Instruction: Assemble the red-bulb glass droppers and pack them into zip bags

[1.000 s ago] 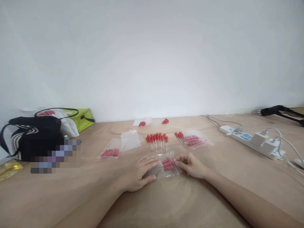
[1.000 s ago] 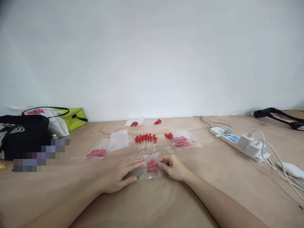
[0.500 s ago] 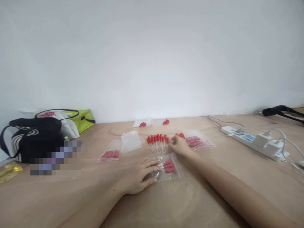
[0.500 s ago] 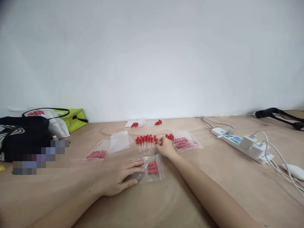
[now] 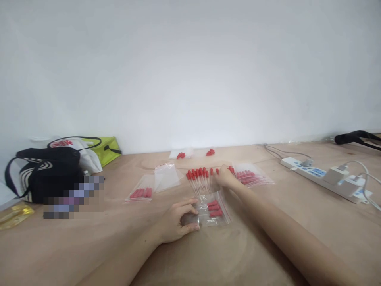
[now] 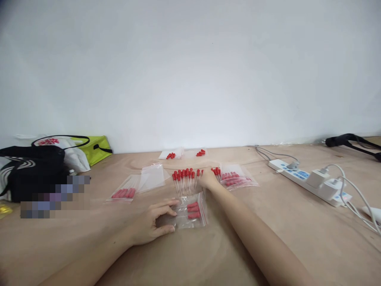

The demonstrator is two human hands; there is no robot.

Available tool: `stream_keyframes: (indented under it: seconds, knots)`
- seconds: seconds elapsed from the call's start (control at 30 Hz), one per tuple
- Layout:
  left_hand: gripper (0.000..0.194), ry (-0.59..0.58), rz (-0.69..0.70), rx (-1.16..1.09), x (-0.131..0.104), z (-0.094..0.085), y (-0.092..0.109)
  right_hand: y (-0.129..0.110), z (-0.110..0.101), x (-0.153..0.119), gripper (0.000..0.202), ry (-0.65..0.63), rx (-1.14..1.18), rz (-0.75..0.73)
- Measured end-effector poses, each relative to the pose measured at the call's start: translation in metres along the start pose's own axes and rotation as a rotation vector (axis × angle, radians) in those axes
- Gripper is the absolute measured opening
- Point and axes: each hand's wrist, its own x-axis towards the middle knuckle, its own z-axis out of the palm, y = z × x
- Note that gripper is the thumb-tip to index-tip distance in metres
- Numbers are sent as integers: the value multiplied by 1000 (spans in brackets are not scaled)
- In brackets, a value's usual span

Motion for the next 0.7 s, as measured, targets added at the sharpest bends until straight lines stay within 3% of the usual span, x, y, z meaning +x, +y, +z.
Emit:
stream_keyframes:
  seconds: [0.2, 0.33, 0.4, 0.53, 0.7]
  knots:
    - [38, -93, -16, 20, -1, 2, -5, 39, -35, -33, 18, 57, 307, -51]
    - [40, -145, -30, 47, -1, 1, -5, 71, -45, -54, 10, -3, 987, 50]
    - [41, -170, -44, 68, -1, -1, -2, 79, -48, -60, 15, 20, 1146, 73]
    - [45, -234, -44, 133, 0, -5, 3, 78, -51, -66, 24, 82, 1241, 28]
    - [47, -247, -42, 191, 1, -6, 5, 71, -41, -71, 35, 78, 1182, 5]
